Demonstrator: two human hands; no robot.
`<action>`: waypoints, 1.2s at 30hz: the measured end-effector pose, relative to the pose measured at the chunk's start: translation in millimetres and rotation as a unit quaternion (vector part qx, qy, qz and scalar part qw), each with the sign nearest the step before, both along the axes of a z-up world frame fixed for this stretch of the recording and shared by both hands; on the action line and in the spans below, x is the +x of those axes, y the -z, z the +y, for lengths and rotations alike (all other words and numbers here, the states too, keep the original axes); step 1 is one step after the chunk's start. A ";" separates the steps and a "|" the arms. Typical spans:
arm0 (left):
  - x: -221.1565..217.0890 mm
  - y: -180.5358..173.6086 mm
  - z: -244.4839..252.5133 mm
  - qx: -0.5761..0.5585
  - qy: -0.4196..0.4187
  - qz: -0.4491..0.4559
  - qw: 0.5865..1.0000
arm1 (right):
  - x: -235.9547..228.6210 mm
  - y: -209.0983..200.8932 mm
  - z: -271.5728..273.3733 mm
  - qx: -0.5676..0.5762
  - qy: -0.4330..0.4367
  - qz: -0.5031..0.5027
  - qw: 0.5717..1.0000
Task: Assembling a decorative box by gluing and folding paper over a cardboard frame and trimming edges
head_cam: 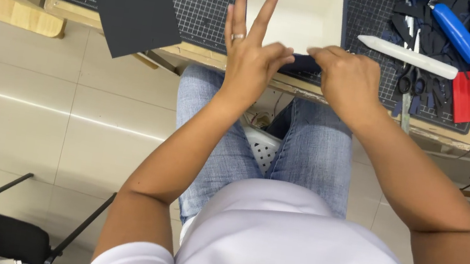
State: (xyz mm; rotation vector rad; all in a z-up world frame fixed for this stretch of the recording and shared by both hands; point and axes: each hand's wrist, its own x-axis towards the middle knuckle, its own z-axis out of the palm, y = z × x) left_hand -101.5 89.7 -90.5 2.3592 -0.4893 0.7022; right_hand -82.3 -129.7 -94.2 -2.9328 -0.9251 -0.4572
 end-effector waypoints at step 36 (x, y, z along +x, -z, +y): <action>-0.9 11.2 45.5 -0.062 -0.051 0.083 0.993 | 0.2 -11.3 62.4 0.111 -0.092 -0.056 0.988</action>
